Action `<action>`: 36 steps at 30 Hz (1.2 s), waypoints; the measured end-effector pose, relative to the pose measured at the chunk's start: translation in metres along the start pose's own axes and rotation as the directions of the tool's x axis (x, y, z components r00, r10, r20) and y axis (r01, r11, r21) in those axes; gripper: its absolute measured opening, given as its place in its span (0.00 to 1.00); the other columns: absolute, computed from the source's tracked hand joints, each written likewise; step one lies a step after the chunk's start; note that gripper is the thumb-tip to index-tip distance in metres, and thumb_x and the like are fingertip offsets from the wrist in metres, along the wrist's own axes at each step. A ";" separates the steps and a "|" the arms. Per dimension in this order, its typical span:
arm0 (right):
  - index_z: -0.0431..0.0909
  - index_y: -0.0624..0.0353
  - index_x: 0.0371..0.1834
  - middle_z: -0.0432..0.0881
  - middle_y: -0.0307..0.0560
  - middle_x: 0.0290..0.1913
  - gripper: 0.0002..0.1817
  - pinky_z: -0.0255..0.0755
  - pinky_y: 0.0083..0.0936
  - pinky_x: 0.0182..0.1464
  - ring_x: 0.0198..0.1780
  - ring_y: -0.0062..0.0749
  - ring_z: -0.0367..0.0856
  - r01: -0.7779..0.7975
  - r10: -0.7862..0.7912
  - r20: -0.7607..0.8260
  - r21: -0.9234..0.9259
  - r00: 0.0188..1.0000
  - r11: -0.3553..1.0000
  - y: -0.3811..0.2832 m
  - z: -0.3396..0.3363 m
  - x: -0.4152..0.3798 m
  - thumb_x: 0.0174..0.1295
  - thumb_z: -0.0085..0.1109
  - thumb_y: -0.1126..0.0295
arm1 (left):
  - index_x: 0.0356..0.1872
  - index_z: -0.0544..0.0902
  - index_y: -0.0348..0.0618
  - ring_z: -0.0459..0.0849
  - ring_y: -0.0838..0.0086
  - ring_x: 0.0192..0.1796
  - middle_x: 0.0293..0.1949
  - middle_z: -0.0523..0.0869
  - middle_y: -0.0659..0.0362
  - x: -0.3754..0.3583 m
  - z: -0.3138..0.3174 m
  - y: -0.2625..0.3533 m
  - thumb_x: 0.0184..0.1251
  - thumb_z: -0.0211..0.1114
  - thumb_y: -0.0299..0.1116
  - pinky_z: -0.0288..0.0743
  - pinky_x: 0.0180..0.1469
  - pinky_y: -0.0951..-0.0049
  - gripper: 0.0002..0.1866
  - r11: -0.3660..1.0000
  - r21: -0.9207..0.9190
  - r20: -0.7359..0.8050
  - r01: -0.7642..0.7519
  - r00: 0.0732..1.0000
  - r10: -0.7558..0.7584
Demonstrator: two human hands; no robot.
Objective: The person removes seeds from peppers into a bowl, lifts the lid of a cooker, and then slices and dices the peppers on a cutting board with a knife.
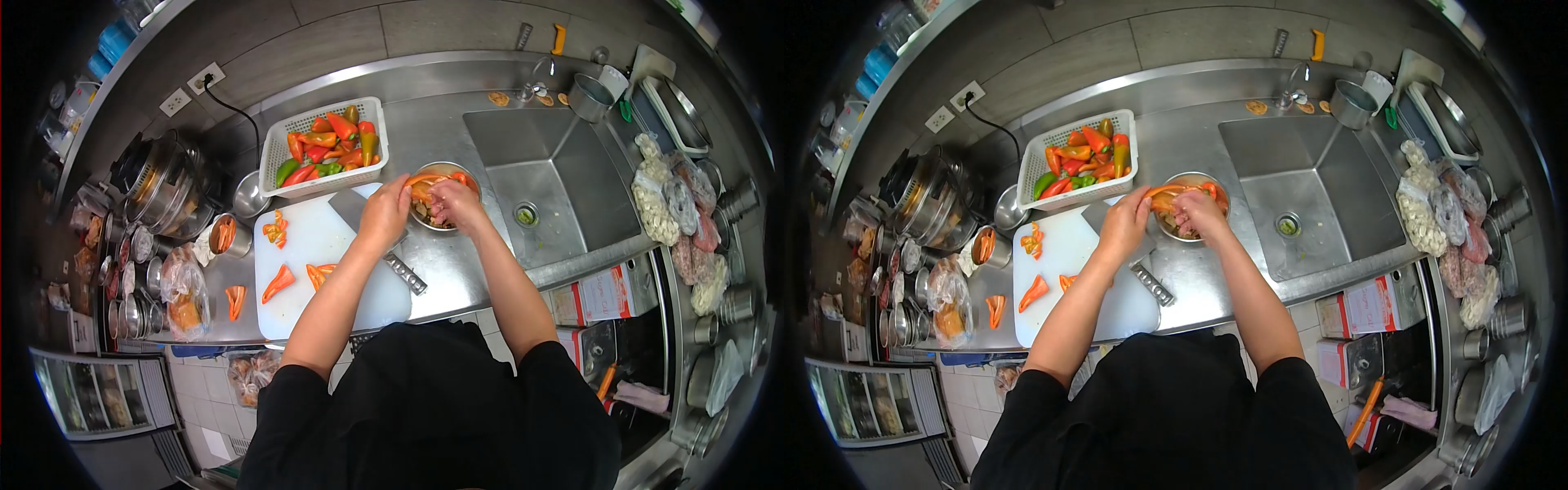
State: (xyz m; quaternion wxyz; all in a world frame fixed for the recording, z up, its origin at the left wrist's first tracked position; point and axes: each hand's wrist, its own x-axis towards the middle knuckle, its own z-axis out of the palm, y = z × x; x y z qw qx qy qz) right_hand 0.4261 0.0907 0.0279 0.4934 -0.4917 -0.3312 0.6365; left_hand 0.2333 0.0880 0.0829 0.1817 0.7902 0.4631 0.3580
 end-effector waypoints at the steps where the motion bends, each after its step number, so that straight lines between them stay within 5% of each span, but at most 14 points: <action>1: 0.79 0.63 0.48 0.82 0.44 0.36 0.08 0.78 0.21 0.26 0.29 0.25 0.80 0.001 -0.001 -0.003 0.002 1.000 1.000 0.003 -0.001 -0.001 0.71 0.56 0.72 | 0.60 0.83 0.34 0.88 0.45 0.50 0.50 0.88 0.38 0.000 0.001 -0.001 0.79 0.58 0.35 0.81 0.54 0.55 0.18 1.000 -0.021 -0.006 0.018 1.000 -0.018; 7: 0.80 0.62 0.45 0.85 0.46 0.39 0.06 0.81 0.28 0.35 0.35 0.31 0.86 0.136 -0.219 -0.131 -0.461 0.967 0.877 0.012 -0.010 0.002 0.70 0.58 0.72 | 0.59 0.83 0.34 0.88 0.46 0.50 0.49 0.88 0.38 0.004 -0.001 -0.002 0.79 0.57 0.36 0.81 0.53 0.54 0.18 0.999 -0.034 -0.014 0.040 0.999 -0.041; 9: 0.82 0.64 0.45 0.87 0.50 0.41 0.08 0.81 0.33 0.44 0.41 0.38 0.88 0.223 -0.516 -0.129 -0.794 0.847 0.565 -0.001 -0.004 -0.015 0.70 0.59 0.72 | 0.57 0.84 0.34 0.87 0.43 0.51 0.50 0.87 0.37 0.004 0.002 -0.007 0.79 0.57 0.36 0.81 0.55 0.52 0.17 0.999 -0.028 -0.018 0.031 0.999 -0.032; 10: 0.82 0.64 0.45 0.87 0.50 0.41 0.08 0.81 0.33 0.44 0.41 0.38 0.88 0.221 -0.514 -0.130 -0.794 0.848 0.566 -0.011 0.003 -0.024 0.70 0.59 0.72 | 0.57 0.84 0.34 0.87 0.43 0.50 0.48 0.88 0.37 0.005 0.005 -0.011 0.79 0.57 0.36 0.81 0.54 0.51 0.17 0.997 -0.031 0.004 0.077 0.997 -0.077; 12: 0.83 0.64 0.43 0.88 0.54 0.43 0.08 0.76 0.43 0.55 0.47 0.52 0.86 0.502 -0.792 -0.094 -0.727 0.603 0.469 -0.025 0.019 -0.038 0.65 0.58 0.74 | 0.57 0.84 0.34 0.88 0.43 0.49 0.47 0.88 0.37 0.005 0.007 -0.014 0.79 0.57 0.36 0.81 0.53 0.50 0.17 0.992 -0.033 0.030 0.123 0.992 -0.122; 15: 0.85 0.62 0.45 0.87 0.55 0.46 0.10 0.76 0.43 0.57 0.51 0.53 0.84 0.651 -0.910 0.020 -0.706 0.413 0.280 -0.024 0.027 -0.042 0.65 0.56 0.75 | 0.54 0.85 0.35 0.88 0.43 0.47 0.44 0.89 0.38 0.006 0.009 -0.013 0.78 0.57 0.37 0.81 0.52 0.49 0.17 0.985 0.004 0.053 0.171 0.984 -0.171; 16: 0.85 0.62 0.45 0.87 0.55 0.46 0.10 0.76 0.43 0.57 0.51 0.53 0.84 0.647 -0.910 0.018 -0.709 0.413 0.280 -0.011 0.015 -0.031 0.65 0.56 0.75 | 0.55 0.85 0.36 0.90 0.48 0.44 0.40 0.90 0.41 0.005 0.010 -0.011 0.78 0.57 0.37 0.82 0.49 0.53 0.17 0.990 0.044 0.045 0.135 0.990 -0.137; 18: 0.85 0.61 0.48 0.86 0.58 0.50 0.13 0.76 0.45 0.58 0.54 0.55 0.83 0.374 -0.666 0.212 -0.921 0.715 0.109 0.008 -0.005 -0.009 0.64 0.54 0.76 | 0.55 0.85 0.37 0.92 0.53 0.40 0.36 0.91 0.44 0.004 0.012 -0.010 0.78 0.58 0.37 0.83 0.46 0.56 0.17 0.992 0.083 0.041 0.093 0.995 -0.096; 22: 0.84 0.63 0.50 0.86 0.58 0.50 0.16 0.77 0.45 0.59 0.55 0.55 0.83 0.438 -0.799 0.036 -0.850 0.600 0.291 -0.030 0.009 -0.047 0.61 0.54 0.78 | 0.53 0.86 0.38 0.91 0.49 0.41 0.37 0.90 0.43 0.003 0.010 -0.018 0.78 0.58 0.38 0.82 0.46 0.54 0.16 0.986 0.051 0.037 0.158 0.986 -0.160; 26: 0.84 0.63 0.50 0.86 0.57 0.50 0.16 0.77 0.45 0.59 0.55 0.56 0.83 0.595 -0.902 0.002 -0.752 0.432 0.283 -0.044 0.040 -0.065 0.60 0.56 0.77 | 0.51 0.86 0.37 0.88 0.43 0.44 0.41 0.89 0.39 0.003 0.017 -0.019 0.78 0.57 0.36 0.81 0.50 0.48 0.15 0.990 0.059 0.024 0.130 0.991 -0.131; 28: 0.84 0.64 0.50 0.86 0.56 0.50 0.15 0.76 0.45 0.59 0.55 0.56 0.83 0.667 -0.863 0.330 -0.745 0.383 0.011 -0.007 0.034 -0.037 0.60 0.57 0.77 | 0.51 0.86 0.37 0.88 0.43 0.44 0.41 0.89 0.39 0.004 0.016 -0.006 0.78 0.56 0.36 0.81 0.50 0.47 0.15 0.994 0.044 0.017 0.104 0.994 -0.105; 29: 0.84 0.64 0.50 0.86 0.56 0.50 0.15 0.76 0.45 0.59 0.55 0.56 0.83 0.666 -0.863 0.331 -0.746 0.381 0.008 0.005 0.023 -0.030 0.60 0.57 0.77 | 0.51 0.86 0.37 0.88 0.43 0.44 0.41 0.89 0.39 0.004 0.015 -0.002 0.78 0.56 0.36 0.81 0.50 0.47 0.15 0.996 0.030 0.006 0.080 0.997 -0.080; 31: 0.84 0.65 0.50 0.86 0.56 0.50 0.15 0.76 0.45 0.60 0.56 0.55 0.83 0.222 -0.659 0.101 -0.969 0.745 0.104 0.002 0.005 -0.022 0.60 0.59 0.76 | 0.50 0.86 0.37 0.88 0.43 0.44 0.41 0.89 0.39 0.008 0.011 -0.007 0.78 0.56 0.36 0.81 0.49 0.47 0.15 0.995 0.041 -0.004 0.092 0.996 -0.091; 36: 0.83 0.64 0.51 0.86 0.55 0.54 0.18 0.76 0.44 0.61 0.57 0.55 0.83 0.591 -0.925 0.091 -0.791 0.369 0.158 -0.070 0.046 -0.082 0.57 0.55 0.81 | 0.48 0.86 0.38 0.87 0.42 0.44 0.40 0.89 0.40 0.004 0.013 -0.019 0.78 0.56 0.35 0.80 0.49 0.46 0.13 0.986 0.023 0.042 0.168 0.985 -0.169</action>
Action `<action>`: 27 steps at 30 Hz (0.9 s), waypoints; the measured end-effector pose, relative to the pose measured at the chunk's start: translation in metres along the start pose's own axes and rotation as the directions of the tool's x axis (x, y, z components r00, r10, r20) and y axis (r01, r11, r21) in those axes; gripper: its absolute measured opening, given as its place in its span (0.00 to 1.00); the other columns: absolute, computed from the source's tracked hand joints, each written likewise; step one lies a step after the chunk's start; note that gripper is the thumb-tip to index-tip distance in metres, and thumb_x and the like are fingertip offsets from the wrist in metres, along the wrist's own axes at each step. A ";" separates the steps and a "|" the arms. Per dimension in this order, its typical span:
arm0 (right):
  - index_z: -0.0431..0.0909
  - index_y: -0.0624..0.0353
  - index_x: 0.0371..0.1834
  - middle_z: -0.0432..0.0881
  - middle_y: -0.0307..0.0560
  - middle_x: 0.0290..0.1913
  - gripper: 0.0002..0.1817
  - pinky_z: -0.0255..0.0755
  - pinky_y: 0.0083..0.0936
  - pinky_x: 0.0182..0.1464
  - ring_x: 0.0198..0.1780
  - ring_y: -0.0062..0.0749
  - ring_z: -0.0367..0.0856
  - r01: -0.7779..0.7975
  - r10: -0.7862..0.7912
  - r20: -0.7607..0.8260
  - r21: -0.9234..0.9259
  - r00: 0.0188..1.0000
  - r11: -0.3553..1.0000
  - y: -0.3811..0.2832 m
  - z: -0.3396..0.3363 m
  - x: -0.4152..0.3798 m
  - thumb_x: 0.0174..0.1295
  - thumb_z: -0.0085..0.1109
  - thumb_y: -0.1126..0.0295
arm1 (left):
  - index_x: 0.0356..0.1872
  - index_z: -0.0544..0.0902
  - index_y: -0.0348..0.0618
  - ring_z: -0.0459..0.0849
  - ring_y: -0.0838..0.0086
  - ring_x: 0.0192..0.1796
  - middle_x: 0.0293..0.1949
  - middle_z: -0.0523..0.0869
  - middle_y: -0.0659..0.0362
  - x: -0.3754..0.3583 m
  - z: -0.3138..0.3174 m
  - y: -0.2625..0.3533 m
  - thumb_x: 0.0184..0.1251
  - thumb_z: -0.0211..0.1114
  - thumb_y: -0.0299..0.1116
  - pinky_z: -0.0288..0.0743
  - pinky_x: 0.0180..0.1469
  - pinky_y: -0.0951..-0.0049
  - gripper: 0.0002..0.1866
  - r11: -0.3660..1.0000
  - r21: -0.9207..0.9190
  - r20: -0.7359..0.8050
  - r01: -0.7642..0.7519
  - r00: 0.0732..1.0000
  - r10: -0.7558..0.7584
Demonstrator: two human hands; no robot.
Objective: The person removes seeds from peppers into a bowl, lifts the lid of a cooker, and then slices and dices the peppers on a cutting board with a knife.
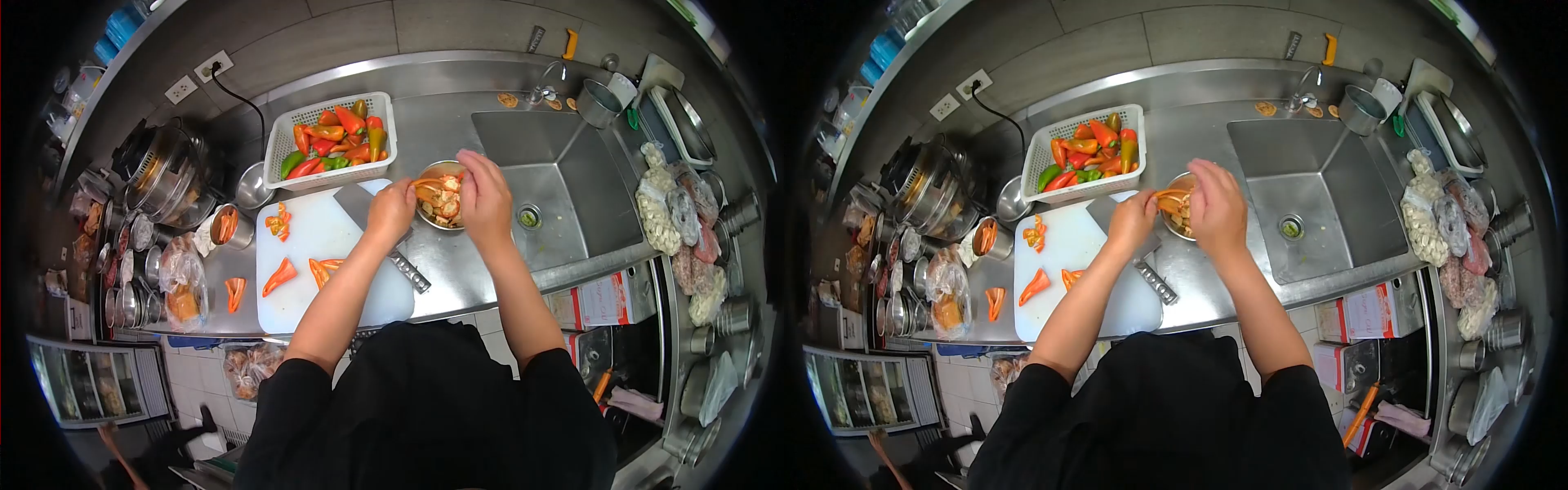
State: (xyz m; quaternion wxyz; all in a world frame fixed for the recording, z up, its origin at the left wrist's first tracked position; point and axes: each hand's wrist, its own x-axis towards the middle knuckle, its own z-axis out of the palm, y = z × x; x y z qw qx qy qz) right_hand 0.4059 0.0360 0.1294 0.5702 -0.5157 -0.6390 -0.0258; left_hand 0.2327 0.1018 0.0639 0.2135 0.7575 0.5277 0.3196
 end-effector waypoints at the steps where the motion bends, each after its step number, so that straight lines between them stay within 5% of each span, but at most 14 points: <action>1: 0.83 0.64 0.51 0.86 0.55 0.54 0.18 0.76 0.44 0.61 0.57 0.55 0.83 0.002 -0.002 0.002 0.002 1.000 1.000 -0.003 0.003 -0.005 0.57 0.55 0.81 | 0.48 0.86 0.38 0.87 0.42 0.44 0.40 0.89 0.39 -0.002 0.002 0.005 0.78 0.56 0.35 0.80 0.48 0.46 0.13 0.999 -0.026 -0.012 -0.019 1.000 0.019; 3: 0.83 0.65 0.52 0.86 0.56 0.54 0.18 0.75 0.45 0.61 0.57 0.56 0.83 0.253 -0.255 0.074 0.035 0.964 0.967 0.001 0.024 -0.023 0.57 0.55 0.80 | 0.47 0.86 0.39 0.87 0.41 0.44 0.40 0.89 0.39 -0.006 0.002 0.015 0.77 0.56 0.35 0.80 0.48 0.45 0.13 0.999 -0.046 -0.041 -0.017 0.999 0.015; 6: 0.83 0.64 0.54 0.86 0.59 0.54 0.21 0.75 0.44 0.61 0.56 0.55 0.83 -0.089 0.213 0.354 -0.335 0.911 0.938 0.095 0.061 -0.077 0.57 0.53 0.79 | 0.47 0.85 0.39 0.87 0.41 0.45 0.41 0.88 0.39 -0.013 -0.018 0.006 0.77 0.56 0.35 0.80 0.49 0.45 0.13 0.999 -0.032 -0.090 -0.036 0.995 0.033; 8: 0.83 0.64 0.56 0.85 0.59 0.55 0.21 0.75 0.43 0.61 0.57 0.55 0.83 -0.043 0.102 0.208 -0.271 0.973 0.962 0.078 0.048 -0.069 0.58 0.54 0.78 | 0.48 0.85 0.39 0.86 0.40 0.46 0.42 0.88 0.40 -0.022 -0.035 -0.015 0.78 0.55 0.35 0.79 0.50 0.45 0.13 0.991 -0.107 -0.104 0.079 0.990 -0.090; 11: 0.83 0.63 0.56 0.85 0.60 0.56 0.21 0.75 0.44 0.62 0.58 0.54 0.82 -0.047 0.101 0.283 -0.193 0.954 0.980 0.031 0.042 -0.063 0.59 0.54 0.78 | 0.55 0.84 0.39 0.87 0.43 0.51 0.48 0.89 0.41 -0.048 -0.079 -0.074 0.80 0.55 0.38 0.80 0.56 0.50 0.16 0.963 -0.142 -0.238 0.230 0.936 -0.259; 13: 0.82 0.59 0.59 0.85 0.56 0.55 0.22 0.76 0.42 0.60 0.54 0.53 0.82 0.013 0.034 0.353 -0.130 0.935 0.991 0.025 0.056 -0.079 0.58 0.57 0.77 | 0.58 0.83 0.39 0.88 0.50 0.55 0.53 0.89 0.45 -0.077 -0.124 -0.125 0.82 0.54 0.42 0.80 0.58 0.55 0.19 0.919 -0.175 -0.350 0.354 0.850 -0.394; 15: 0.82 0.63 0.58 0.84 0.58 0.57 0.22 0.72 0.44 0.66 0.61 0.53 0.80 -0.182 0.130 0.591 0.029 0.796 0.983 -0.008 0.076 -0.099 0.59 0.60 0.75 | 0.58 0.83 0.36 0.90 0.57 0.49 0.50 0.89 0.45 -0.118 -0.172 -0.185 0.82 0.55 0.43 0.81 0.54 0.61 0.20 0.912 -0.132 -0.532 0.387 0.749 -0.395; 18: 0.80 0.61 0.62 0.83 0.55 0.59 0.25 0.71 0.43 0.66 0.62 0.51 0.78 -0.036 -0.035 0.701 0.086 0.712 0.996 -0.037 0.114 -0.122 0.58 0.63 0.72 | 0.55 0.84 0.38 0.90 0.53 0.48 0.46 0.90 0.45 -0.179 -0.230 -0.259 0.80 0.57 0.41 0.81 0.52 0.58 0.18 0.780 -0.285 -0.615 0.558 0.517 -0.595; 22: 0.78 0.58 0.63 0.83 0.51 0.57 0.27 0.70 0.43 0.64 0.60 0.49 0.77 0.162 -0.118 0.835 0.034 0.538 0.986 -0.050 0.157 -0.143 0.57 0.66 0.69 | 0.55 0.85 0.39 0.89 0.49 0.47 0.43 0.90 0.44 -0.240 -0.254 -0.339 0.77 0.59 0.41 0.81 0.51 0.55 0.18 0.739 -0.133 -0.724 0.660 0.445 -0.528; 24: 0.78 0.57 0.63 0.83 0.50 0.56 0.27 0.70 0.43 0.64 0.59 0.49 0.76 0.219 -0.091 0.874 -0.018 0.477 0.975 -0.054 0.171 -0.144 0.57 0.66 0.69 | 0.54 0.86 0.41 0.87 0.47 0.47 0.43 0.89 0.44 -0.255 -0.259 -0.350 0.75 0.61 0.41 0.80 0.52 0.55 0.17 0.705 0.115 -0.616 0.700 0.607 -0.503; 25: 0.79 0.57 0.62 0.83 0.50 0.56 0.27 0.71 0.43 0.63 0.59 0.49 0.77 0.194 -0.045 0.899 -0.045 0.436 0.980 -0.055 0.171 -0.138 0.56 0.68 0.68 | 0.54 0.86 0.41 0.87 0.47 0.47 0.43 0.89 0.44 -0.258 -0.261 -0.341 0.75 0.61 0.41 0.80 0.52 0.55 0.17 0.696 0.106 -0.630 0.710 0.590 -0.506; 27: 0.80 0.57 0.61 0.83 0.51 0.56 0.26 0.71 0.43 0.62 0.59 0.49 0.77 0.173 0.003 0.919 -0.077 0.393 0.982 -0.054 0.169 -0.134 0.56 0.69 0.68 | 0.53 0.86 0.41 0.86 0.46 0.48 0.44 0.87 0.45 -0.251 -0.258 -0.315 0.74 0.63 0.41 0.80 0.54 0.55 0.17 0.632 0.365 -0.743 0.683 0.623 -0.244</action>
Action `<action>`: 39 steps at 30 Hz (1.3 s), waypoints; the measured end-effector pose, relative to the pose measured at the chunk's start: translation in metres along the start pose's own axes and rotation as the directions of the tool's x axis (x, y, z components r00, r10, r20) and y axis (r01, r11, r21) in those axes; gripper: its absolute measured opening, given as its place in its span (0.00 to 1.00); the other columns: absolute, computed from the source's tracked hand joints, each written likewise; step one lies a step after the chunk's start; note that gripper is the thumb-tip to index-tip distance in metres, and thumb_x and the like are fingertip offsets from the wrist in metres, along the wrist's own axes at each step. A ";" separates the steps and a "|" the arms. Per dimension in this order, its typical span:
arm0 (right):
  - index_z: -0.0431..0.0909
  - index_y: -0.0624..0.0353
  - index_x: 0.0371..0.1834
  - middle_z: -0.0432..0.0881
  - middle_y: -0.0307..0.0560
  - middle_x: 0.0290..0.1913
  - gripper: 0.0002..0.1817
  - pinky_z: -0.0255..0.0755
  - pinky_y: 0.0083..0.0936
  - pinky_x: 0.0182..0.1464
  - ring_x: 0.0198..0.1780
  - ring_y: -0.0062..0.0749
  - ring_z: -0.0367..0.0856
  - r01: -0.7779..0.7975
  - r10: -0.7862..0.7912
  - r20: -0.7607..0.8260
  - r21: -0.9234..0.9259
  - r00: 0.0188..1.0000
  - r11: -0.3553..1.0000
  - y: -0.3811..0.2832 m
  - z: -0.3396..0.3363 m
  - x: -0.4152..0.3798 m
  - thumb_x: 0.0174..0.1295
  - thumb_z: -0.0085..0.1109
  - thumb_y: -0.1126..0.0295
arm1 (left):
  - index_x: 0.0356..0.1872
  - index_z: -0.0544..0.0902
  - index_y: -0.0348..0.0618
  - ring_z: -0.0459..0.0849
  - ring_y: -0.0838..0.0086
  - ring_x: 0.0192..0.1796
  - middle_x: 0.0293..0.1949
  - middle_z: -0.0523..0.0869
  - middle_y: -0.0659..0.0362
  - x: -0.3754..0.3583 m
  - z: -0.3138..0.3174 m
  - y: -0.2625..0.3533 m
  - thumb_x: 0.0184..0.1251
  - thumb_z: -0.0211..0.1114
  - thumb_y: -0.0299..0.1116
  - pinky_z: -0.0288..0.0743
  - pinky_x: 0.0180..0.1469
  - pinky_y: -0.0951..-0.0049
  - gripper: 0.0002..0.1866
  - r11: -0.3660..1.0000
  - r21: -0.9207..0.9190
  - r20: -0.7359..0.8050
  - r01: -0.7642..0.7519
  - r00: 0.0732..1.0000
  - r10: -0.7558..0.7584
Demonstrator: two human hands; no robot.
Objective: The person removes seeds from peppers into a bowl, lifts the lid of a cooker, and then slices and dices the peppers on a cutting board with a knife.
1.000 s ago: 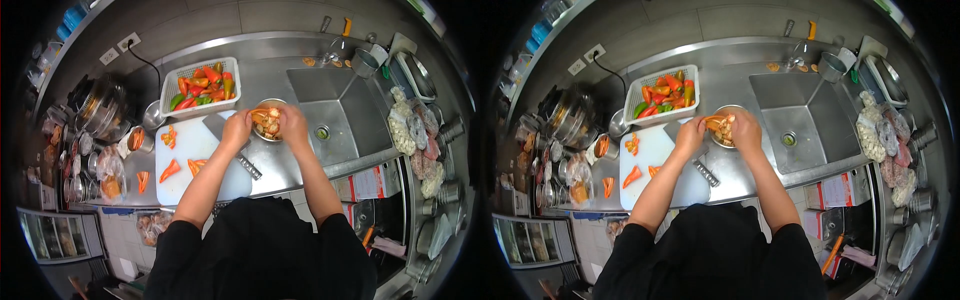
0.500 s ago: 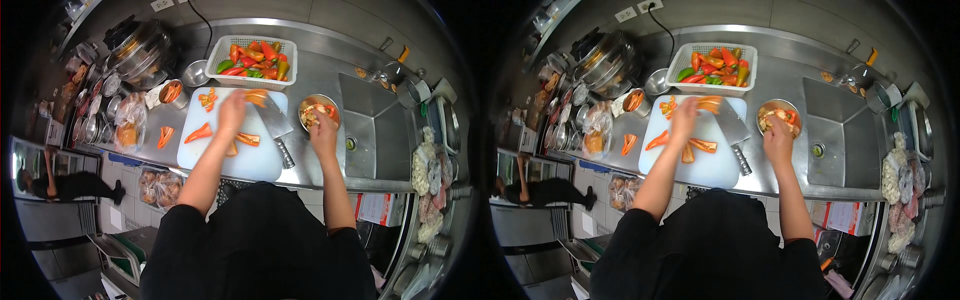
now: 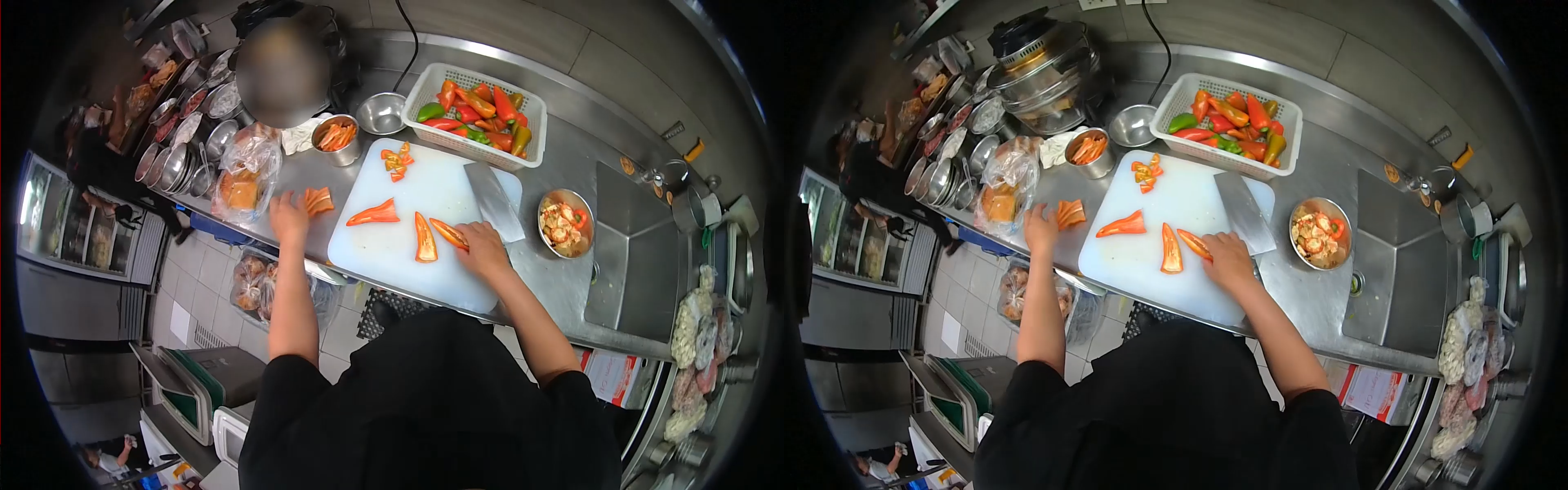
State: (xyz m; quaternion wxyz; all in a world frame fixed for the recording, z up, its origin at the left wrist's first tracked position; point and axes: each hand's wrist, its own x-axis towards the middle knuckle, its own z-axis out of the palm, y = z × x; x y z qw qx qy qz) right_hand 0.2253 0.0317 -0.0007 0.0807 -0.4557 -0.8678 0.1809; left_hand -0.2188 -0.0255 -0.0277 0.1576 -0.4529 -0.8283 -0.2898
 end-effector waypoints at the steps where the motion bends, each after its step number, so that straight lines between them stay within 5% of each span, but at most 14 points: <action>1: 0.80 0.57 0.61 0.83 0.50 0.56 0.27 0.71 0.43 0.62 0.58 0.50 0.77 0.024 -0.018 -0.061 0.092 0.998 0.995 0.003 0.000 -0.003 0.55 0.70 0.69 | 0.52 0.86 0.41 0.86 0.50 0.50 0.46 0.86 0.47 0.001 -0.005 0.016 0.74 0.65 0.42 0.80 0.54 0.58 0.17 0.999 -0.050 -0.021 -0.004 1.000 0.003; 4: 0.80 0.55 0.60 0.83 0.49 0.54 0.27 0.71 0.43 0.62 0.58 0.50 0.77 0.115 -0.072 -0.212 0.199 0.975 0.973 -0.005 -0.019 -0.008 0.54 0.70 0.71 | 0.54 0.84 0.40 0.87 0.65 0.42 0.42 0.89 0.53 -0.018 -0.023 0.108 0.77 0.62 0.46 0.80 0.47 0.65 0.19 0.755 -0.575 0.514 0.316 0.857 0.033; 6: 0.79 0.54 0.60 0.83 0.49 0.53 0.27 0.70 0.43 0.63 0.58 0.50 0.77 0.173 -0.102 -0.308 0.214 0.946 0.961 -0.014 -0.038 -0.013 0.53 0.71 0.72 | 0.56 0.82 0.44 0.86 0.75 0.31 0.36 0.89 0.59 -0.039 -0.049 0.186 0.79 0.60 0.54 0.80 0.35 0.72 0.23 0.634 -0.542 0.817 0.552 0.523 0.243; 8: 0.79 0.55 0.60 0.83 0.49 0.54 0.27 0.71 0.43 0.63 0.59 0.51 0.77 0.285 -0.204 -0.401 0.154 0.893 0.946 -0.015 -0.055 -0.013 0.54 0.71 0.72 | 0.56 0.80 0.36 0.87 0.74 0.32 0.36 0.89 0.55 -0.057 -0.043 0.232 0.83 0.55 0.52 0.81 0.36 0.74 0.25 0.527 -0.511 0.849 0.679 0.302 0.434; 12: 0.80 0.55 0.59 0.83 0.49 0.56 0.25 0.72 0.44 0.62 0.60 0.51 0.78 0.226 -0.137 -0.486 0.129 0.863 0.966 0.009 -0.081 -0.022 0.55 0.71 0.71 | 0.55 0.80 0.31 0.89 0.69 0.32 0.37 0.90 0.51 -0.062 -0.033 0.288 0.83 0.54 0.51 0.83 0.36 0.73 0.27 0.375 -0.557 0.765 0.741 0.282 0.579; 14: 0.82 0.56 0.56 0.83 0.49 0.56 0.22 0.73 0.45 0.61 0.59 0.51 0.78 0.276 -0.086 -0.590 0.240 0.803 0.931 0.032 -0.089 -0.030 0.57 0.71 0.71 | 0.55 0.80 0.30 0.91 0.66 0.35 0.38 0.90 0.49 -0.065 -0.032 0.314 0.84 0.53 0.49 0.86 0.38 0.71 0.26 0.313 -0.591 0.760 0.743 0.382 0.526; 19: 0.84 0.55 0.41 0.83 0.45 0.48 0.08 0.78 0.39 0.50 0.49 0.46 0.85 0.129 0.038 -0.710 0.180 0.703 0.975 0.063 -0.098 -0.049 0.59 0.70 0.71 | 0.56 0.79 0.30 0.92 0.64 0.38 0.45 0.89 0.48 -0.082 -0.016 0.371 0.85 0.50 0.50 0.87 0.38 0.71 0.27 0.334 -0.578 0.743 0.744 0.310 0.594; 23: 0.83 0.56 0.40 0.83 0.45 0.44 0.07 0.80 0.39 0.43 0.42 0.47 0.86 0.061 0.099 -0.764 0.178 0.637 0.982 0.097 -0.101 -0.059 0.59 0.69 0.73 | 0.57 0.79 0.28 0.93 0.65 0.39 0.46 0.89 0.46 -0.100 -0.013 0.411 0.85 0.49 0.50 0.87 0.38 0.72 0.28 0.410 -0.619 0.722 0.669 0.282 0.631; 27: 0.82 0.58 0.39 0.83 0.47 0.41 0.06 0.80 0.38 0.43 0.40 0.47 0.85 0.070 0.126 -0.790 0.209 0.600 0.975 0.125 -0.099 -0.070 0.59 0.66 0.75 | 0.57 0.79 0.27 0.93 0.67 0.39 0.45 0.89 0.47 -0.117 -0.016 0.442 0.85 0.50 0.49 0.86 0.39 0.72 0.28 0.426 -0.666 0.697 0.613 0.307 0.648; 32: 0.81 0.63 0.39 0.86 0.50 0.43 0.06 0.81 0.34 0.45 0.42 0.41 0.87 0.024 0.377 -0.756 0.460 0.535 0.888 0.157 -0.096 -0.076 0.58 0.62 0.81 | 0.61 0.78 0.27 0.93 0.66 0.44 0.48 0.89 0.47 -0.133 -0.019 0.466 0.86 0.48 0.47 0.87 0.44 0.72 0.27 0.469 -0.702 0.688 0.537 0.339 0.642; 36: 0.81 0.62 0.38 0.86 0.50 0.43 0.05 0.81 0.35 0.44 0.41 0.45 0.87 -0.080 0.417 -0.719 0.454 0.556 0.888 0.197 -0.084 -0.080 0.60 0.62 0.78 | 0.61 0.77 0.27 0.93 0.67 0.43 0.48 0.89 0.47 -0.136 -0.008 0.467 0.86 0.48 0.47 0.87 0.43 0.73 0.27 0.447 -0.738 0.662 0.506 0.414 0.624; 39: 0.82 0.60 0.39 0.86 0.49 0.45 0.05 0.80 0.36 0.48 0.47 0.46 0.85 -0.179 0.423 -0.598 0.424 0.681 0.888 0.198 -0.091 -0.085 0.61 0.64 0.75 | 0.59 0.78 0.28 0.93 0.68 0.42 0.46 0.89 0.48 -0.130 0.002 0.466 0.87 0.48 0.47 0.87 0.42 0.73 0.26 0.540 -0.706 0.707 0.458 0.406 0.580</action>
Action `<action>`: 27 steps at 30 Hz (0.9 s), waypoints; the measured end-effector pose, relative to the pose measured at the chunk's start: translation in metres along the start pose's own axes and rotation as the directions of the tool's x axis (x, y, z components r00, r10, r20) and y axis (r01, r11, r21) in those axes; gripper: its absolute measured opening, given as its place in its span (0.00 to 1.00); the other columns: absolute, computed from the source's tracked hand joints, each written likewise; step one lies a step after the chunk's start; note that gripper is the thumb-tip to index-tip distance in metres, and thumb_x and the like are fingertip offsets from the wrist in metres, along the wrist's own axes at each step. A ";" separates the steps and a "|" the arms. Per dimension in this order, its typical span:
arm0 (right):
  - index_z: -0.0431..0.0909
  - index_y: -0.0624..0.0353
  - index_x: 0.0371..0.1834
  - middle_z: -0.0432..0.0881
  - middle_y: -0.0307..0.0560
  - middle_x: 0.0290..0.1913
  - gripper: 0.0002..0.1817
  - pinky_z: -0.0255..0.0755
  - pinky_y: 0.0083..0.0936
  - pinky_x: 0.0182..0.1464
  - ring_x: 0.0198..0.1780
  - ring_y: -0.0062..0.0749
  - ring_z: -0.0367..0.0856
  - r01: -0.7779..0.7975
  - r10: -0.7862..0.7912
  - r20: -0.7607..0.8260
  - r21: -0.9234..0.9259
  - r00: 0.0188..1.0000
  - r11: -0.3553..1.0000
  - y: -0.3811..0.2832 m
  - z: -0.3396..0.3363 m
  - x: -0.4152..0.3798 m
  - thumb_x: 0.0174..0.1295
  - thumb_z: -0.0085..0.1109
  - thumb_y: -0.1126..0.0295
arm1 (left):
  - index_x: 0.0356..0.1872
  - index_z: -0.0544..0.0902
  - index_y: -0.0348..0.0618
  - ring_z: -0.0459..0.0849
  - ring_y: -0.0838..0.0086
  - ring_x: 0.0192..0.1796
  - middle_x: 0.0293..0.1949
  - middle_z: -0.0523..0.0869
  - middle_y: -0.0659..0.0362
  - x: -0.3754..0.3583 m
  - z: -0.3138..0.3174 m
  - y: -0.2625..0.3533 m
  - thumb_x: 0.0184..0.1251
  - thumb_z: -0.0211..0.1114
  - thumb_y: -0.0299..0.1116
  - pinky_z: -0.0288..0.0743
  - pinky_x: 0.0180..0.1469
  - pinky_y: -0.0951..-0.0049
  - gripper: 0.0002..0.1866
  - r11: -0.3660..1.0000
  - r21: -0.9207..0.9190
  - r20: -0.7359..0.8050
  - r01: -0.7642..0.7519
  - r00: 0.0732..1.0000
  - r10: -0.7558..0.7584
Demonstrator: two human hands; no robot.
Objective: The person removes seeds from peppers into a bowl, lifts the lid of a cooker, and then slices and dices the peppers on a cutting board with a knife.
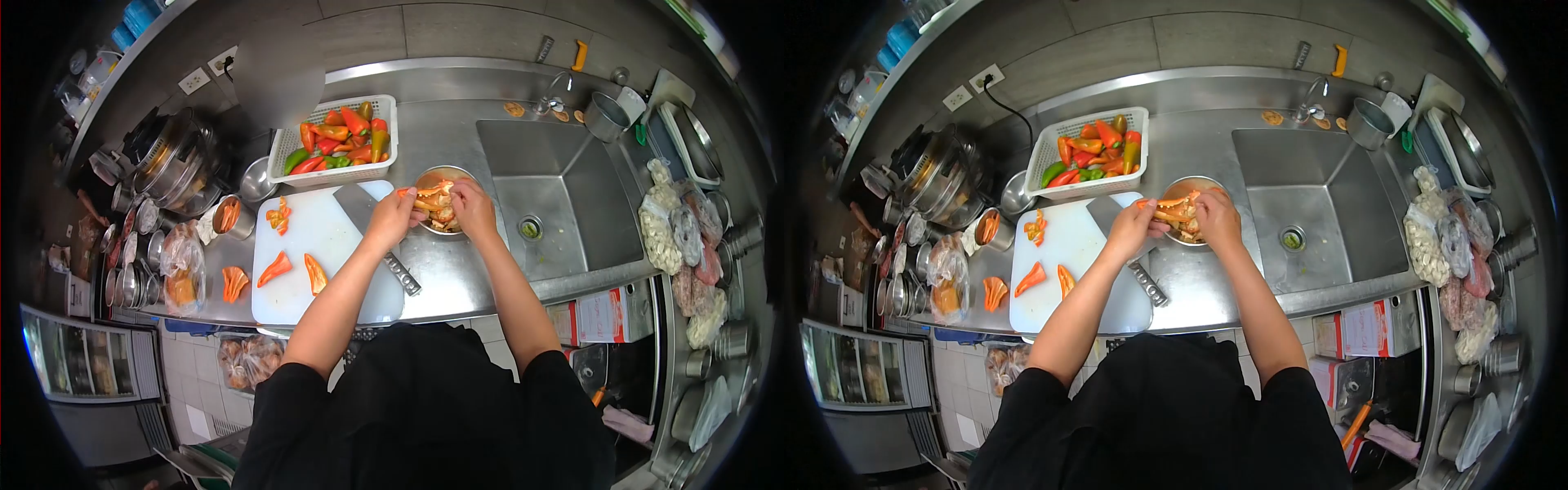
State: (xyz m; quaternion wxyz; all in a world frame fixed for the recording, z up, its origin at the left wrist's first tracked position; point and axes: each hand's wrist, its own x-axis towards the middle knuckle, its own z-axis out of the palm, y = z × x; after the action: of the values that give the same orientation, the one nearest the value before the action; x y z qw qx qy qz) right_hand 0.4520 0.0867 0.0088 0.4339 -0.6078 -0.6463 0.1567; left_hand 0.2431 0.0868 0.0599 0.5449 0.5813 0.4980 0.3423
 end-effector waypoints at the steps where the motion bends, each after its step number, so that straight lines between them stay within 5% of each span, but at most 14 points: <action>1: 0.83 0.59 0.40 0.86 0.47 0.45 0.05 0.78 0.37 0.50 0.49 0.46 0.84 0.172 -0.175 -0.095 -0.039 0.980 0.984 -0.011 -0.001 -0.002 0.61 0.65 0.74 | 0.59 0.78 0.28 0.93 0.68 0.42 0.46 0.89 0.48 0.001 0.000 0.000 0.87 0.48 0.47 0.87 0.42 0.73 0.26 1.000 0.000 -0.004 0.003 1.000 -0.003; 2: 0.83 0.58 0.40 0.85 0.46 0.46 0.06 0.77 0.38 0.52 0.51 0.46 0.83 0.332 -0.344 -0.182 -0.094 0.921 0.939 -0.022 -0.002 -0.005 0.61 0.66 0.73 | 0.58 0.78 0.28 0.93 0.68 0.42 0.46 0.90 0.49 0.002 0.000 -0.001 0.87 0.48 0.47 0.87 0.42 0.73 0.26 0.999 0.033 -0.009 0.004 1.000 -0.004; 5: 0.82 0.58 0.37 0.83 0.48 0.40 0.05 0.75 0.41 0.50 0.46 0.48 0.82 0.406 -0.396 -0.138 0.057 0.908 0.912 -0.058 -0.004 -0.008 0.57 0.66 0.74 | 0.57 0.78 0.28 0.93 0.69 0.41 0.44 0.90 0.49 0.004 0.006 0.004 0.87 0.48 0.46 0.87 0.43 0.72 0.25 0.987 0.161 0.023 0.005 1.000 -0.009; 9: 0.82 0.59 0.35 0.82 0.50 0.37 0.05 0.76 0.42 0.48 0.45 0.47 0.82 0.249 -0.233 -0.099 0.196 0.967 0.948 -0.034 0.015 -0.001 0.57 0.66 0.73 | 0.59 0.78 0.28 0.93 0.69 0.41 0.44 0.90 0.50 0.016 0.009 -0.012 0.86 0.49 0.46 0.87 0.44 0.73 0.25 0.932 0.356 0.034 -0.065 0.998 0.056; 12: 0.83 0.59 0.35 0.83 0.51 0.37 0.05 0.76 0.41 0.48 0.46 0.49 0.83 0.091 -0.087 -0.045 0.090 0.995 0.992 -0.002 0.018 0.008 0.61 0.65 0.70 | 0.61 0.77 0.29 0.92 0.69 0.42 0.46 0.90 0.50 0.005 0.006 0.000 0.86 0.49 0.46 0.86 0.45 0.72 0.25 0.991 0.130 -0.029 -0.029 0.999 0.033; 17: 0.85 0.59 0.40 0.86 0.53 0.43 0.06 0.77 0.42 0.53 0.48 0.54 0.84 0.075 -0.078 -0.111 -0.033 0.991 0.997 -0.016 -0.003 0.003 0.67 0.60 0.71 | 0.58 0.81 0.29 0.93 0.70 0.42 0.39 0.91 0.49 0.005 0.000 0.006 0.85 0.51 0.45 0.85 0.45 0.70 0.24 0.993 0.101 -0.103 -0.062 0.992 0.072; 19: 0.86 0.60 0.41 0.86 0.56 0.44 0.07 0.78 0.42 0.55 0.50 0.53 0.84 0.162 -0.126 -0.187 0.190 0.974 0.968 -0.051 -0.013 -0.004 0.65 0.59 0.73 | 0.58 0.81 0.30 0.93 0.70 0.42 0.39 0.91 0.49 0.015 0.000 0.000 0.86 0.51 0.46 0.85 0.45 0.70 0.25 0.989 0.130 -0.105 -0.064 0.991 0.078; 22: 0.85 0.62 0.43 0.87 0.57 0.46 0.08 0.78 0.43 0.54 0.51 0.53 0.85 0.356 -0.344 -0.097 0.173 0.934 0.918 -0.050 0.005 -0.011 0.64 0.59 0.75 | 0.57 0.81 0.30 0.93 0.68 0.42 0.39 0.91 0.47 0.022 0.009 -0.005 0.85 0.50 0.45 0.84 0.45 0.68 0.24 0.982 0.163 -0.072 -0.100 0.991 0.113; 23: 0.85 0.62 0.43 0.87 0.57 0.46 0.08 0.78 0.43 0.54 0.51 0.53 0.85 0.350 -0.336 -0.106 0.167 0.936 0.922 -0.036 0.006 -0.012 0.64 0.59 0.75 | 0.56 0.81 0.30 0.93 0.67 0.42 0.39 0.91 0.46 0.021 0.011 -0.003 0.85 0.50 0.45 0.84 0.45 0.67 0.24 0.976 0.198 -0.085 -0.088 0.991 0.106; 25: 0.84 0.62 0.46 0.87 0.57 0.49 0.12 0.78 0.43 0.56 0.53 0.53 0.85 0.039 -0.041 -0.031 -0.079 0.999 0.996 -0.021 -0.004 0.000 0.61 0.57 0.78 | 0.55 0.82 0.30 0.93 0.66 0.42 0.38 0.91 0.46 0.026 0.009 0.003 0.85 0.51 0.45 0.84 0.44 0.66 0.24 0.968 0.233 -0.102 -0.089 0.988 0.115; 27: 0.84 0.63 0.49 0.87 0.57 0.49 0.14 0.79 0.43 0.57 0.53 0.53 0.85 0.061 -0.067 -0.082 -0.073 0.994 0.995 -0.029 -0.015 -0.008 0.60 0.56 0.78 | 0.58 0.79 0.29 0.93 0.69 0.43 0.42 0.91 0.50 0.025 0.004 -0.005 0.86 0.50 0.43 0.85 0.45 0.72 0.23 0.943 0.321 -0.087 -0.089 0.989 0.123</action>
State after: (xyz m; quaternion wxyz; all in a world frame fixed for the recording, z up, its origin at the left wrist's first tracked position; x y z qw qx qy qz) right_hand 0.4435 0.0680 0.0359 0.4439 -0.6078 -0.6517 0.0941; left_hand 0.2525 0.1091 0.0504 0.3983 0.6680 0.5425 0.3176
